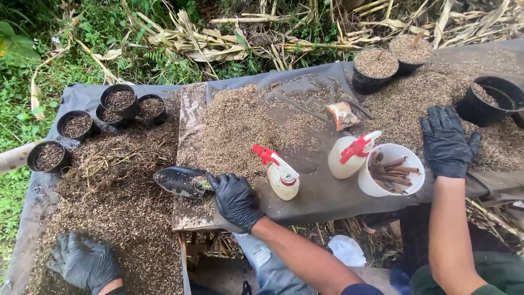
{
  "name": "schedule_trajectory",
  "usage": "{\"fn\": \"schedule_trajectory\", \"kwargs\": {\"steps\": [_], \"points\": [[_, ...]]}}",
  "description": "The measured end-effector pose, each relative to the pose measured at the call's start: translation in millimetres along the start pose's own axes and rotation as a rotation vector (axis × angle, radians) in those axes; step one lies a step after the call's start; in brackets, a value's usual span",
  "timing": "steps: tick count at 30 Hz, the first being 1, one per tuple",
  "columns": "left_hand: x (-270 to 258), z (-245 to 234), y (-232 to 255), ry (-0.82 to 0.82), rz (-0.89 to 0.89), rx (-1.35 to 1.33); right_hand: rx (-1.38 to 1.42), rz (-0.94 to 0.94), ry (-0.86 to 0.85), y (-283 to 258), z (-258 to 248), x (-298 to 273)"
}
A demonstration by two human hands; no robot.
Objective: Filling small plastic seedling pots with potting soil using a hand trowel and moistening them with a spray bottle.
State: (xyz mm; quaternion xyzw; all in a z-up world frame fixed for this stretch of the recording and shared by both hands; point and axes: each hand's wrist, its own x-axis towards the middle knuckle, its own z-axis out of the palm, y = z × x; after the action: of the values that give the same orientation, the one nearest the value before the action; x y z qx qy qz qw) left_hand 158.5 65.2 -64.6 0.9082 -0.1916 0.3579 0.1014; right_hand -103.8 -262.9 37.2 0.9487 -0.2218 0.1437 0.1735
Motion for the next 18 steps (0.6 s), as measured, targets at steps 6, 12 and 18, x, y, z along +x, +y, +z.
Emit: {"fn": "schedule_trajectory", "kwargs": {"steps": [6,12,18], "points": [[5,-11,12,0.024,0.005,-0.045,-0.152,-0.044,-0.003,3,1,3],[8,-27,30,0.000,-0.009,-0.011,-0.134,-0.035,0.033,2,1,6],[6,-22,27,0.000,-0.033,-0.055,-0.060,-0.041,0.003,3,-1,6]]}}
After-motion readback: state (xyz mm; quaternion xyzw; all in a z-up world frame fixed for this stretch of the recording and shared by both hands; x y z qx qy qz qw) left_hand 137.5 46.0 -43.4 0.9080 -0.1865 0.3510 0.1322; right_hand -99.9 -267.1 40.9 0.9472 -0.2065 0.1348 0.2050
